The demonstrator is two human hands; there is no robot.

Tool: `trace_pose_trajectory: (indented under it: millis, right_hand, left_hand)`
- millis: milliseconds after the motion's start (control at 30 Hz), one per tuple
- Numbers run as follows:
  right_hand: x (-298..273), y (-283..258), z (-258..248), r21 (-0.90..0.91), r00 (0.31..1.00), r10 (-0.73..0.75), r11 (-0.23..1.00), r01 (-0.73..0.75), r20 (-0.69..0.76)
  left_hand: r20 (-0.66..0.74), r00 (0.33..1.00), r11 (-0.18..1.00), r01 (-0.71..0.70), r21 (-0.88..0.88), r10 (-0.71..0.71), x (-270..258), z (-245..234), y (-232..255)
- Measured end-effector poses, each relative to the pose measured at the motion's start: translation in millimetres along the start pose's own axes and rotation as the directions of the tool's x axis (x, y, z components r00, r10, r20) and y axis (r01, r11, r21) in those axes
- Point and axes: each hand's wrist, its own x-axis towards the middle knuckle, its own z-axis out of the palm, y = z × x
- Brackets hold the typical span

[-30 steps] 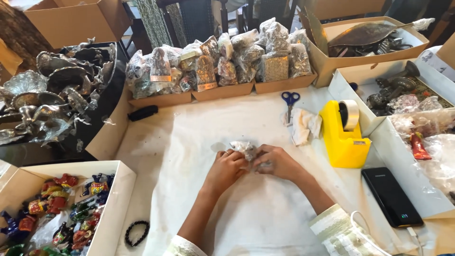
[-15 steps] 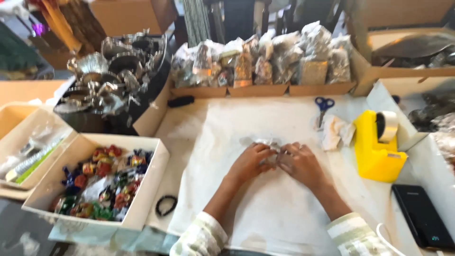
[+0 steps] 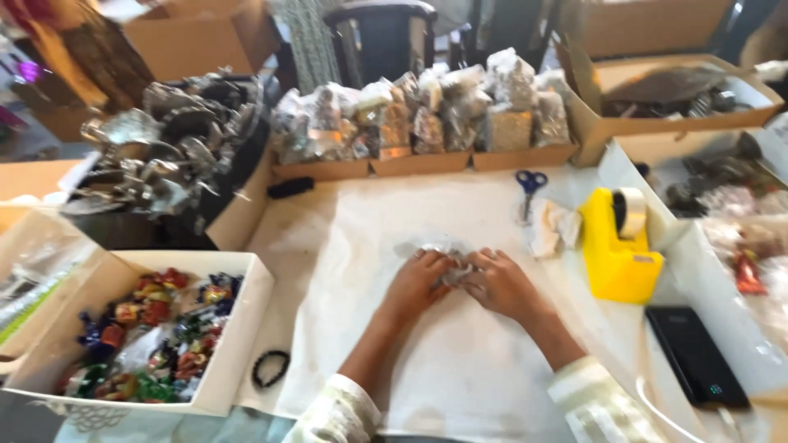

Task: Wrapping small figurines in bubble wrap and securing them with tape.

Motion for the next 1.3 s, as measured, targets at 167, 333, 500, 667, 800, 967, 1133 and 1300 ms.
trace_pose_trajectory:
  millis: [167,333,500,667,800,967,1133,1300]
  right_hand:
    - [6,-3,3,-0.083,0.999,-0.009,0.997,0.006,-0.041]
    - [1,-3,0,-0.090,0.999,0.051,0.995,-0.052,-0.014]
    - [3,0,-10,-0.043,0.991,0.124,0.991,-0.126,-0.050]
    - [-1,8,3,-0.043,0.982,0.191,0.981,-0.191,-0.001]
    - [-10,22,19,0.008,0.983,0.184,0.983,-0.184,0.009]
    - [-11,28,23,0.044,0.997,0.080,0.996,-0.079,-0.020]
    - [-12,22,26,0.083,0.984,0.157,0.985,-0.150,-0.088]
    - [-11,24,41,0.063,0.973,0.184,0.982,-0.177,-0.141]
  left_hand:
    - [-0.015,0.999,0.997,-0.050,0.053,0.051,1,1,-1]
    - [0.015,1.000,1.000,-0.012,0.022,0.011,1,-1,7]
    - [-0.002,1.000,1.000,0.013,0.027,-0.013,4,-4,19]
    - [0.036,0.998,0.948,0.040,0.316,-0.054,4,4,28]
    - [0.091,0.995,0.902,0.000,0.432,-0.043,2,11,30]
    - [0.053,0.988,0.883,-0.151,0.444,0.142,0,15,20]
    - [0.011,0.979,0.866,-0.184,0.465,0.202,-3,25,13]
    - [-0.081,0.984,0.925,-0.118,0.361,0.157,-2,12,17]
